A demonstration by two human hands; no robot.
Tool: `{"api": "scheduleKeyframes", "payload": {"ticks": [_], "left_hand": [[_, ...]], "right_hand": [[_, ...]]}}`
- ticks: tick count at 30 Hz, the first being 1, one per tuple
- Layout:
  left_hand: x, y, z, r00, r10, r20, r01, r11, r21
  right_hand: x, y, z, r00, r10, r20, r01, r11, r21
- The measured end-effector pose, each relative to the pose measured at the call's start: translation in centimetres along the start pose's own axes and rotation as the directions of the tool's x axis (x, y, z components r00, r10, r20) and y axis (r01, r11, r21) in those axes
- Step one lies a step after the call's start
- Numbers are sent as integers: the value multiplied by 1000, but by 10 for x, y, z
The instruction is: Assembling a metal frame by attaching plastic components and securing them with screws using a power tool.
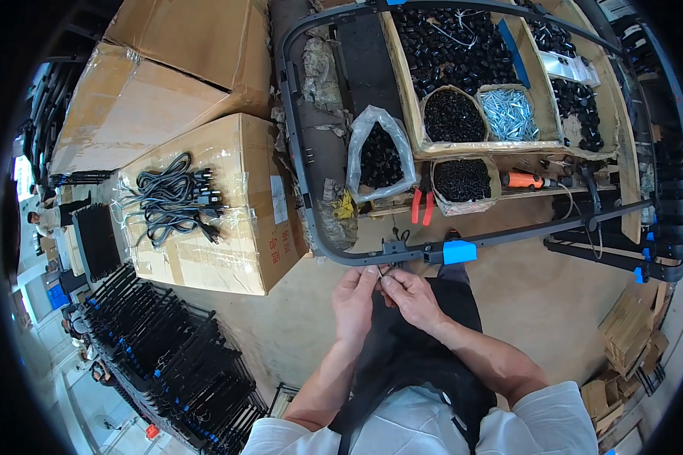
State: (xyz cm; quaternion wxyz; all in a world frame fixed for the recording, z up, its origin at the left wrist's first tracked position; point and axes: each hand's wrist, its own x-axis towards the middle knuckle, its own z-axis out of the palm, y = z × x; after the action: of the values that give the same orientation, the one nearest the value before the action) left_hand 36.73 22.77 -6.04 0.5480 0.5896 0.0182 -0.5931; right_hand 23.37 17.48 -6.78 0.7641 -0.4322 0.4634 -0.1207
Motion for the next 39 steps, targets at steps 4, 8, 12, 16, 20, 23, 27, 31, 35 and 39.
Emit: {"api": "scheduleKeyframes", "payload": {"ticks": [4, 8, 12, 16, 20, 23, 27, 31, 35, 39], "left_hand": [[-2, -1, -4, 951, 309, 0, -261, 802, 538], [-16, -4, -9, 627, 778, 40, -446, 316, 837], [-32, -52, -51, 900, 425, -97, -286, 744, 604], [-24, -56, -46, 751, 491, 441, -653, 452, 608], [-26, -61, -49, 919, 209, 336, -357, 802, 479], [-20, -62, -55, 950, 202, 236, -296, 823, 485], [-12, -56, -55, 954, 158, 256, -259, 865, 431], [-10, -54, -48, 955, 114, 273, -218, 895, 390], [-18, -46, -46, 940, 81, 330, -186, 936, 299], [-16, -56, -62, 907, 220, 359, -368, 828, 423]], "right_hand": [[8, -6, 3, 1000, 14, -5, -14, 999, -31], [15, -3, 8, 1000, 27, -16, -22, 968, 249], [17, 2, 13, 996, 92, 15, -88, 877, 473], [9, -11, 20, 996, 85, 17, -82, 863, 499], [-14, -43, 0, 988, 134, -80, -145, 977, -154], [-43, -97, -2, 960, 279, 29, -24, 185, -982], [-11, -150, -6, 943, -329, 42, 165, 357, -919], [82, -137, -14, 997, 77, 28, 12, 199, -980], [114, -100, -29, 975, 24, 223, 174, 544, -821], [128, -111, -46, 951, -135, -279, 130, 991, -38]]}}
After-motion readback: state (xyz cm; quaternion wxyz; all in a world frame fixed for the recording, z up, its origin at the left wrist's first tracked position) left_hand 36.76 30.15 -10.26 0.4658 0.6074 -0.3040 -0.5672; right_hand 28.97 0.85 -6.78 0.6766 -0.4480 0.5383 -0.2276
